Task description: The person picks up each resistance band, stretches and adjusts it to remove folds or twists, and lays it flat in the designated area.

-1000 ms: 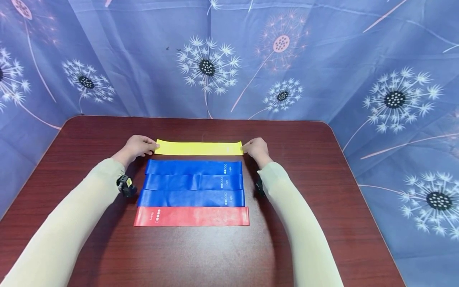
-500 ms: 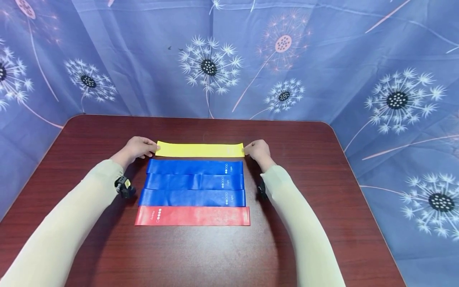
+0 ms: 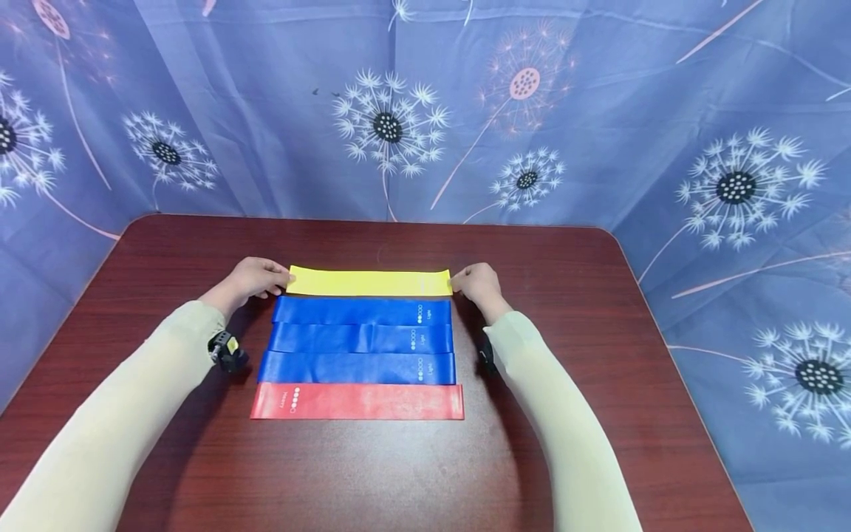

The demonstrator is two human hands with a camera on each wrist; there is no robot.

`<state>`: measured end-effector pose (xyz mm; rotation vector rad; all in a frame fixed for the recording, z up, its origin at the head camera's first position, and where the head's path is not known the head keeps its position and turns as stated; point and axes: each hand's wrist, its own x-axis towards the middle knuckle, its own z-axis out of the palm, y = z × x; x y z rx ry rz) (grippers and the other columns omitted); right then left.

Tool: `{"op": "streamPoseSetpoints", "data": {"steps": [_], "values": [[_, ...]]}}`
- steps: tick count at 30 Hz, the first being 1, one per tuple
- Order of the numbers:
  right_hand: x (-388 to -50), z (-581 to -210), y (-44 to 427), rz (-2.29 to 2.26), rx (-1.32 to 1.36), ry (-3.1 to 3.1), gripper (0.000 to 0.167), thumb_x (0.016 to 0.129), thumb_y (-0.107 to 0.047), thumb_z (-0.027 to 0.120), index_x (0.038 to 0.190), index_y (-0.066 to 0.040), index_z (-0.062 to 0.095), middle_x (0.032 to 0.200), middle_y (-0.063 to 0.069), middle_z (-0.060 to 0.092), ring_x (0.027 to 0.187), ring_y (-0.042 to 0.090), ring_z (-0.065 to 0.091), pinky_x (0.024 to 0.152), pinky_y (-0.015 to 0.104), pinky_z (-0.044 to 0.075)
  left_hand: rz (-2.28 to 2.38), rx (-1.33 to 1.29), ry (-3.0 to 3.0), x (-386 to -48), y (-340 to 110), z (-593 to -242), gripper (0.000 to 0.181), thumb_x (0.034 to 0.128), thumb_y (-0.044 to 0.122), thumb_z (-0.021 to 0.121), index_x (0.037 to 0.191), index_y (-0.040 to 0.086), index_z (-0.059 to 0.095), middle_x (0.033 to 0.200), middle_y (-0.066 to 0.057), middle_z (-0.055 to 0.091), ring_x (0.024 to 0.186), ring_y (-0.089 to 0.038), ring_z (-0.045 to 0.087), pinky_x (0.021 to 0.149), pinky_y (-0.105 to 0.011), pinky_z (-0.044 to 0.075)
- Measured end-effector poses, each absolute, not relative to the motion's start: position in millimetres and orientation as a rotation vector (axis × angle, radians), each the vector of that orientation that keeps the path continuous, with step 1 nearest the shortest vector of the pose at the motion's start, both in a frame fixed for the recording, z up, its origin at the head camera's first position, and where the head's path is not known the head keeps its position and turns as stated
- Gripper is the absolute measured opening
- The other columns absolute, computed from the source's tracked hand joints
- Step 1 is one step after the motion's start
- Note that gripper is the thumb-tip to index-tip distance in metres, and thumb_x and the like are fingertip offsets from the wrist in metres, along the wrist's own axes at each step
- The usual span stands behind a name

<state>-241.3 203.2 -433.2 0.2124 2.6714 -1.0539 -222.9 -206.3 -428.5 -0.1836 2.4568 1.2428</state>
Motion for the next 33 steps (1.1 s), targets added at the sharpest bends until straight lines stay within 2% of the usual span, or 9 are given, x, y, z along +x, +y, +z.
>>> {"op": "streamPoseSetpoints", "data": {"steps": [23, 30, 33], "values": [[-234.2, -437.3, 202.2, -1.013, 0.187, 2.704, 0.027, 0.092, -0.020, 0.069, 0.100, 0.005, 0.077, 0.075, 0.006, 0.069, 0.073, 0.018, 0.056, 0.064, 0.025, 0.043, 1.226, -0.204, 2.469, -219.1, -207.6, -431.5, 0.040, 0.0978, 0.023, 0.067, 0.124, -0.007, 0.066, 0.099, -0.005, 0.073, 0.073, -0.003, 0.060, 0.068, -0.024, 0.049], [-233.8, -438.5, 202.8, -0.984, 0.153, 2.729, 0.028, 0.092, -0.022, 0.070, 0.098, 0.004, 0.077, 0.078, 0.009, 0.073, 0.073, 0.018, 0.057, 0.065, 0.025, 0.043, 1.208, -0.189, 2.492, -217.9, -208.3, -430.4, 0.039, 0.0974, 0.023, 0.067, 0.123, -0.007, 0.066, 0.099, -0.008, 0.072, 0.076, -0.007, 0.061, 0.068, -0.025, 0.049], [-233.8, -438.7, 203.0, -0.968, 0.139, 2.736, 0.028, 0.091, -0.022, 0.071, 0.098, 0.004, 0.078, 0.075, 0.006, 0.072, 0.072, 0.017, 0.056, 0.064, 0.025, 0.042, 1.193, -0.187, 2.507, -217.4, -208.4, -430.5, 0.038, 0.0981, 0.023, 0.066, 0.122, -0.007, 0.067, 0.100, -0.010, 0.073, 0.078, -0.010, 0.062, 0.068, -0.025, 0.050]]}}
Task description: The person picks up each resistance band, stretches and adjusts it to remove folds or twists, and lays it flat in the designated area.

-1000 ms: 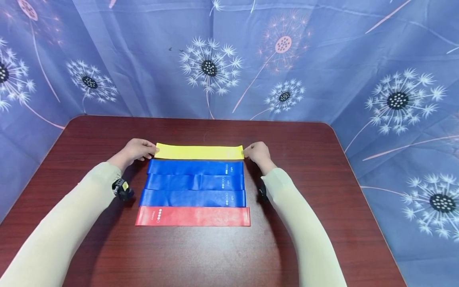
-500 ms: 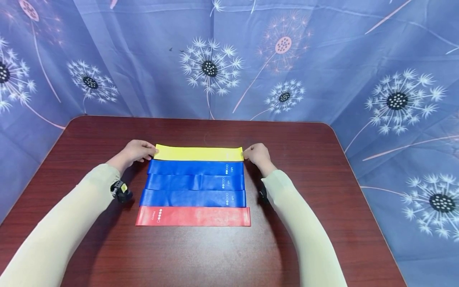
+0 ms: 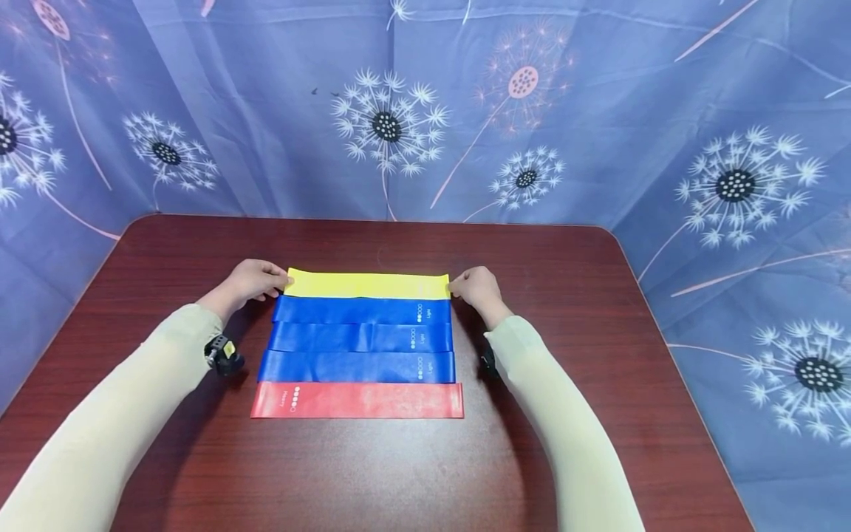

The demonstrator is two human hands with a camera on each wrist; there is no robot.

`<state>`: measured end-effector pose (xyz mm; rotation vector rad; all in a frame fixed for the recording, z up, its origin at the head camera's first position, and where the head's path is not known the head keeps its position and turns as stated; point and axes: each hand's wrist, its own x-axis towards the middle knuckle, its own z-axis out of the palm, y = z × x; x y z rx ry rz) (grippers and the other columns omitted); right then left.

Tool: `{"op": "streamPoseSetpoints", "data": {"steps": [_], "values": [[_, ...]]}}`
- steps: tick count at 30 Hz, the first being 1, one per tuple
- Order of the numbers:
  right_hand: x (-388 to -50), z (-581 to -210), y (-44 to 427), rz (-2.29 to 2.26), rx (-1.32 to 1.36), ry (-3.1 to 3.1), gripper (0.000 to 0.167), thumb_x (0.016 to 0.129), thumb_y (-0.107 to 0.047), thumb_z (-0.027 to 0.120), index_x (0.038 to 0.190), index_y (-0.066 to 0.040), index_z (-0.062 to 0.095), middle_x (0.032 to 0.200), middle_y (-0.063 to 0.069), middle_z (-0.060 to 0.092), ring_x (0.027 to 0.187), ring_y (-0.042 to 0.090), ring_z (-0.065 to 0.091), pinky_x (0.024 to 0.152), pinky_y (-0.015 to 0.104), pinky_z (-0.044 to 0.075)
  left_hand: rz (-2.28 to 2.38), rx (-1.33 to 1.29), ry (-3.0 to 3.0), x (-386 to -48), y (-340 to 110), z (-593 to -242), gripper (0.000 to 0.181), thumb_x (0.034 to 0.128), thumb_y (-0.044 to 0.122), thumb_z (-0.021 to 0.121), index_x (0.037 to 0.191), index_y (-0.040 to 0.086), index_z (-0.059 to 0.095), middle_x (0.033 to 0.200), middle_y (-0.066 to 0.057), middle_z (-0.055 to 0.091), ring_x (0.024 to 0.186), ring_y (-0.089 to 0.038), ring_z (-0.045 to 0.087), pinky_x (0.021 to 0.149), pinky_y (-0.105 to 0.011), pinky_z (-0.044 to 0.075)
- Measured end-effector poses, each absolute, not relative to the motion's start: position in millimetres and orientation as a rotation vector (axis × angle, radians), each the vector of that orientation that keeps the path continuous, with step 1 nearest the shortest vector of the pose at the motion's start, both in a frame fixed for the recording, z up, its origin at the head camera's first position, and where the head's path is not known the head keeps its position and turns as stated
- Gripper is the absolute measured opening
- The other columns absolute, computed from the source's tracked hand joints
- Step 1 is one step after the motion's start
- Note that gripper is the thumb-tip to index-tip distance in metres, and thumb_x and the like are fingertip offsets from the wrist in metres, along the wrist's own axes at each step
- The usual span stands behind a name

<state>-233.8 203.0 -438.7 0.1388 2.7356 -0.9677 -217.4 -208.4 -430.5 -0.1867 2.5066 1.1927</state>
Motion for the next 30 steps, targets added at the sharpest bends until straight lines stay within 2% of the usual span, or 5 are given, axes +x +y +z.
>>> {"op": "streamPoseSetpoints", "data": {"steps": [5, 11, 18, 25, 30], "values": [[-233.9, -438.2, 202.4, -0.945, 0.113, 2.757, 0.026, 0.090, -0.021, 0.072, 0.095, 0.004, 0.078, 0.069, 0.003, 0.070, 0.069, 0.015, 0.053, 0.063, 0.025, 0.041, 1.161, -0.180, 2.542, -217.7, -207.0, -429.4, 0.037, 0.0987, 0.023, 0.065, 0.121, -0.006, 0.068, 0.102, -0.015, 0.074, 0.082, -0.015, 0.064, 0.069, -0.025, 0.050], [-232.6, -439.5, 200.6, -0.924, 0.135, 2.772, 0.022, 0.089, -0.018, 0.070, 0.093, 0.003, 0.078, 0.078, 0.009, 0.073, 0.071, 0.017, 0.055, 0.064, 0.025, 0.042, 1.120, -0.176, 2.577, -217.6, -204.9, -429.6, 0.036, 0.0984, 0.023, 0.066, 0.119, -0.006, 0.069, 0.099, -0.014, 0.074, 0.081, -0.015, 0.064, 0.068, -0.026, 0.049], [-232.9, -443.5, 199.6, -0.927, 0.114, 2.795, 0.023, 0.089, -0.018, 0.071, 0.093, 0.003, 0.077, 0.073, 0.007, 0.071, 0.066, 0.015, 0.053, 0.060, 0.024, 0.041, 1.096, -0.156, 2.600, -217.5, -205.4, -432.2, 0.036, 0.0978, 0.024, 0.067, 0.117, -0.007, 0.070, 0.103, -0.018, 0.074, 0.083, -0.018, 0.068, 0.085, -0.037, 0.056], [-229.1, -446.4, 202.9, -1.020, 0.125, 2.771, 0.024, 0.093, -0.019, 0.067, 0.094, 0.004, 0.075, 0.069, 0.003, 0.067, 0.067, 0.015, 0.055, 0.061, 0.024, 0.042, 1.114, -0.199, 2.598, -216.6, -208.8, -437.7, 0.037, 0.0977, 0.026, 0.067, 0.118, -0.005, 0.070, 0.103, -0.017, 0.073, 0.081, -0.016, 0.065, 0.068, -0.026, 0.050], [-222.1, -442.5, 208.8, -1.187, 0.129, 2.716, 0.025, 0.095, -0.020, 0.066, 0.097, 0.004, 0.071, 0.074, 0.005, 0.069, 0.064, 0.012, 0.059, 0.063, 0.024, 0.045, 1.132, -0.192, 2.595, -213.3, -212.6, -436.6, 0.036, 0.0985, 0.025, 0.066, 0.118, -0.005, 0.070, 0.105, -0.017, 0.074, 0.080, -0.015, 0.064, 0.067, -0.024, 0.051]]}}
